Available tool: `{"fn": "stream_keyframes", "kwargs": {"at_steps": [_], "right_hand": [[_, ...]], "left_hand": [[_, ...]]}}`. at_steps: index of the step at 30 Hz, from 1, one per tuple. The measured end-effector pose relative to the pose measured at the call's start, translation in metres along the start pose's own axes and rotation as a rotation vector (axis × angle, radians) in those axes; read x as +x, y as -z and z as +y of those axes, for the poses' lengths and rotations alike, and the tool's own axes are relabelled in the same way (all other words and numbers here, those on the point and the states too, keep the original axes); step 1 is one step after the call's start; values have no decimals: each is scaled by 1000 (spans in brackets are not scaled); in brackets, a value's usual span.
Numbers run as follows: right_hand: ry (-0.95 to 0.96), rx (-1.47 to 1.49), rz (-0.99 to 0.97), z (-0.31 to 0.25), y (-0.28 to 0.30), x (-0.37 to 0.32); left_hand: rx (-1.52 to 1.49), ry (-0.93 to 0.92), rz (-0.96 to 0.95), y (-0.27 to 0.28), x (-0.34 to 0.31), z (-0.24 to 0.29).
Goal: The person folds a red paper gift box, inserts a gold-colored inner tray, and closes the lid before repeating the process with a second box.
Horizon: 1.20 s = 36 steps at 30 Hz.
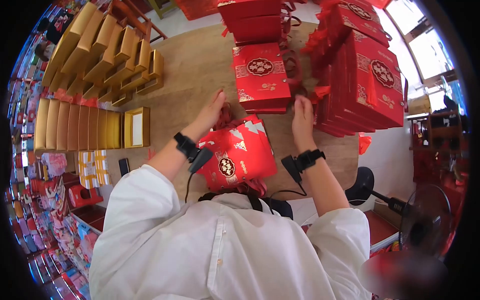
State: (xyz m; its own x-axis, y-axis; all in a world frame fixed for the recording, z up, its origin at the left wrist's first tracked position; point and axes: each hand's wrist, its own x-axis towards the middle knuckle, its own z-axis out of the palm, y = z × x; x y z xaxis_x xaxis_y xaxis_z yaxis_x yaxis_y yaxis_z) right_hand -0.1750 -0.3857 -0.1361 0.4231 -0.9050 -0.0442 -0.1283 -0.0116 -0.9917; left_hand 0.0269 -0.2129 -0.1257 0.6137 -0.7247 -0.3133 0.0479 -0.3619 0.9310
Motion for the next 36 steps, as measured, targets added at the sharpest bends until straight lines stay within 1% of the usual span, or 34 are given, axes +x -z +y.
{"fn": "stream_keyframes", "kwargs": {"at_steps": [1, 2, 3, 4, 5, 7, 8, 10, 12, 14, 15, 17, 19, 21, 23, 24, 26, 27, 29, 30, 31, 32, 34, 35, 36], "right_hand": [[-89, -107, -137, 13, 7, -10], [-173, -213, -273, 25, 11, -20], [-185, -259, -435, 36, 11, -33], [-199, -303, -596, 47, 10, -46], [-201, -302, -606, 57, 9, -57], [-303, -268, -699, 71, 2, -74], [-300, -272, -710, 76, -1, -76], [-321, -339, -639, 79, -7, -81], [-321, -353, -644, 87, -11, -78], [-320, -374, -651, 92, -10, -76], [-285, -401, -639, 89, -11, -75], [-244, -433, -641, 83, -13, -79], [-167, -513, -662, 71, -15, -82], [-168, -534, -665, 58, -18, -86], [-175, -552, -664, 56, -19, -86], [-194, -524, -663, 60, -19, -85], [-208, -498, -663, 69, -19, -83], [-227, -454, -642, 70, -18, -83], [-242, -408, -617, 67, -18, -83], [-301, -344, -609, 61, -18, -83], [-361, -281, -598, 57, -17, -83], [-361, -280, -590, 52, -17, -84], [-361, -321, -466, 47, -17, -86], [-360, -319, -459, 49, -15, -82], [-256, -440, -534, 50, -13, -77]], "left_hand": [[-111, 183, -127, 19, -25, 19], [-56, -52, -5, 30, -39, -12], [110, 0, 82, 45, -61, -23], [92, 119, 74, 65, -71, -68], [76, 306, 82, 75, -94, -79], [224, 559, -179, 89, -126, -87], [217, 562, -170, 88, -138, -91], [39, 544, -234, 80, -154, -95], [44, 532, -216, 76, -154, -106], [364, 330, -183, 73, -154, -117], [352, 324, -171, 71, -155, -116], [453, 166, -83, 70, -165, -112], [442, 154, -35, 67, -173, -101], [434, 141, 3, 64, -178, -102], [400, 80, 57, 60, -178, -113], [398, 77, 61, 59, -178, -109], [296, 133, 25, 58, -177, -102], [294, 131, 26, 58, -175, -108], [-204, 199, -82, 60, -167, -122], [-204, 195, -86, 60, -168, -116], [-329, 264, -108, 59, -170, -102], [-452, 336, -132, 58, -171, -91], [-420, 344, -160, 59, -171, -83], [-391, 352, -182, 59, -170, -81], [-386, 350, -188, 59, -167, -85]]}}
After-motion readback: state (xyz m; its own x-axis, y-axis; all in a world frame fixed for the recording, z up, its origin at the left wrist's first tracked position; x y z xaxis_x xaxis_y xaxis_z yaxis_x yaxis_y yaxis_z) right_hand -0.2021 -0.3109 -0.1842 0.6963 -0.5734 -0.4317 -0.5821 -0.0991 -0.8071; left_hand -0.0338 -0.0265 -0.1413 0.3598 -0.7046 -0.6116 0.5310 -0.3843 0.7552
